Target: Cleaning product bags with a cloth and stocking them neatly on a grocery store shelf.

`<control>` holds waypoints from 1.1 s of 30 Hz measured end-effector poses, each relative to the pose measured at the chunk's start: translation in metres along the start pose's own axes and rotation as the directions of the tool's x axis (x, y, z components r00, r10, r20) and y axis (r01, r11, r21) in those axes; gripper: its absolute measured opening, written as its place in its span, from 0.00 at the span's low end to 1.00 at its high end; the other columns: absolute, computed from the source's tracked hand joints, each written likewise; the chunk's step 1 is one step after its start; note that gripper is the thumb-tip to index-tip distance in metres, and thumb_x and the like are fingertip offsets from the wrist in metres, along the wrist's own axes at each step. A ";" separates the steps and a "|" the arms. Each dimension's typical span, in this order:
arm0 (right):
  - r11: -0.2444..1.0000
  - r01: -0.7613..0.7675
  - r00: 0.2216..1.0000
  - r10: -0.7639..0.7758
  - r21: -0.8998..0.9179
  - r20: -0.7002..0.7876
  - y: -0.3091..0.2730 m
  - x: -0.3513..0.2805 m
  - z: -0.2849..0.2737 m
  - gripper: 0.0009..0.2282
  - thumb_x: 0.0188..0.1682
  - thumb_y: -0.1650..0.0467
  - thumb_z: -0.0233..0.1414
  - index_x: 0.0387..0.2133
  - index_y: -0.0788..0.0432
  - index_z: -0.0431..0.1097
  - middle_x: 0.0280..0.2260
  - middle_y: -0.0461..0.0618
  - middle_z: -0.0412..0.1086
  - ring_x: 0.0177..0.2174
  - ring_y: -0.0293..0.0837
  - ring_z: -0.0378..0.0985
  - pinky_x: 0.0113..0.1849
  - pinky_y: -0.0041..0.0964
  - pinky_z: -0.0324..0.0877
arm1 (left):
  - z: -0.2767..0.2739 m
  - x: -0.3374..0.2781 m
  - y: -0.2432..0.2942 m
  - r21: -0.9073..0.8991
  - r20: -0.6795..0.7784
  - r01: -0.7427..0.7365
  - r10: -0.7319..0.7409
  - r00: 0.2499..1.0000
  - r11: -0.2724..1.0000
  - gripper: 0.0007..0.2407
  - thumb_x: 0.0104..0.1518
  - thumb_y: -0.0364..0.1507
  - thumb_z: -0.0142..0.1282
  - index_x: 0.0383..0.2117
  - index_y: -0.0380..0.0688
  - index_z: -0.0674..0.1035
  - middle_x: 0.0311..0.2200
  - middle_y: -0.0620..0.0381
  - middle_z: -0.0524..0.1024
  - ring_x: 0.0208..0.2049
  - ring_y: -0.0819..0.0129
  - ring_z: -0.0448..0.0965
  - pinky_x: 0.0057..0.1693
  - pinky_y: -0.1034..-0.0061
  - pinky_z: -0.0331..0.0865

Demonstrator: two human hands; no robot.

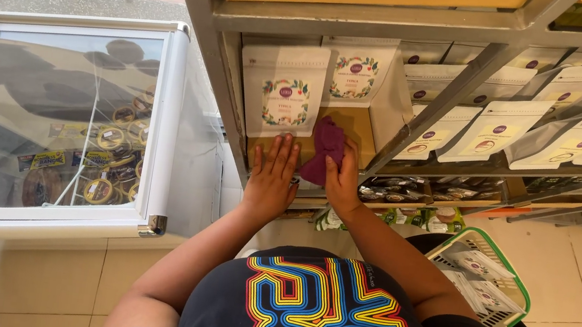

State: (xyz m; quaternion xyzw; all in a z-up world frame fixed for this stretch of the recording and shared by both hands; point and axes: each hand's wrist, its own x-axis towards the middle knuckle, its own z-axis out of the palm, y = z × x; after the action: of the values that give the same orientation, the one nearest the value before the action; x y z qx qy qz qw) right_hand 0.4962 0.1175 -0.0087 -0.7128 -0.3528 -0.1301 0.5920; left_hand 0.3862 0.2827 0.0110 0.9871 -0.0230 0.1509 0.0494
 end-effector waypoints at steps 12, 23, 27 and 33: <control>0.999 -0.029 0.999 0.028 0.029 0.046 -0.014 -0.011 -0.005 0.14 0.60 0.73 0.47 0.57 0.66 0.60 0.60 0.61 0.58 0.58 0.53 0.65 0.60 0.43 0.60 | -0.003 -0.003 0.009 0.030 0.014 0.013 -0.013 1.000 0.999 0.39 0.56 0.39 0.57 0.71 0.35 0.52 0.73 0.41 0.43 0.74 0.48 0.39 0.72 0.43 0.30; 0.979 -0.111 0.994 0.108 0.173 0.029 -0.025 -0.015 -0.003 0.14 0.60 0.72 0.48 0.56 0.65 0.61 0.58 0.57 0.60 0.57 0.49 0.65 0.59 0.41 0.60 | -0.007 -0.004 0.013 -0.051 -0.034 0.007 -0.009 0.999 0.999 0.39 0.55 0.38 0.59 0.70 0.33 0.53 0.73 0.40 0.44 0.74 0.47 0.41 0.72 0.42 0.30; 0.809 -0.313 0.937 0.348 0.497 0.023 -0.005 -0.017 -0.007 0.14 0.60 0.71 0.50 0.57 0.63 0.62 0.52 0.50 0.67 0.51 0.42 0.69 0.55 0.38 0.64 | -0.018 0.000 0.010 -0.295 -0.066 0.020 -0.041 0.997 0.955 0.37 0.52 0.30 0.58 0.70 0.32 0.54 0.73 0.39 0.45 0.75 0.45 0.42 0.73 0.45 0.36; 0.430 -0.390 0.842 0.525 0.814 0.126 -0.023 -0.011 -0.039 0.18 0.55 0.70 0.55 0.57 0.60 0.64 0.51 0.49 0.71 0.51 0.45 0.72 0.54 0.44 0.67 | -0.009 0.005 0.020 -0.837 -0.120 -0.014 -0.159 0.980 0.547 0.29 0.58 0.21 0.49 0.70 0.38 0.61 0.72 0.43 0.59 0.74 0.52 0.54 0.75 0.61 0.48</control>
State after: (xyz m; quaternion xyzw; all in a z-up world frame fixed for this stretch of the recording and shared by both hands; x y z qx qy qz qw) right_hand 0.4821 0.0784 0.0122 -0.4144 -0.1202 0.1610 0.8876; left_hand 0.3870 0.2637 0.0232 0.8273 -0.0464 0.2088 0.5195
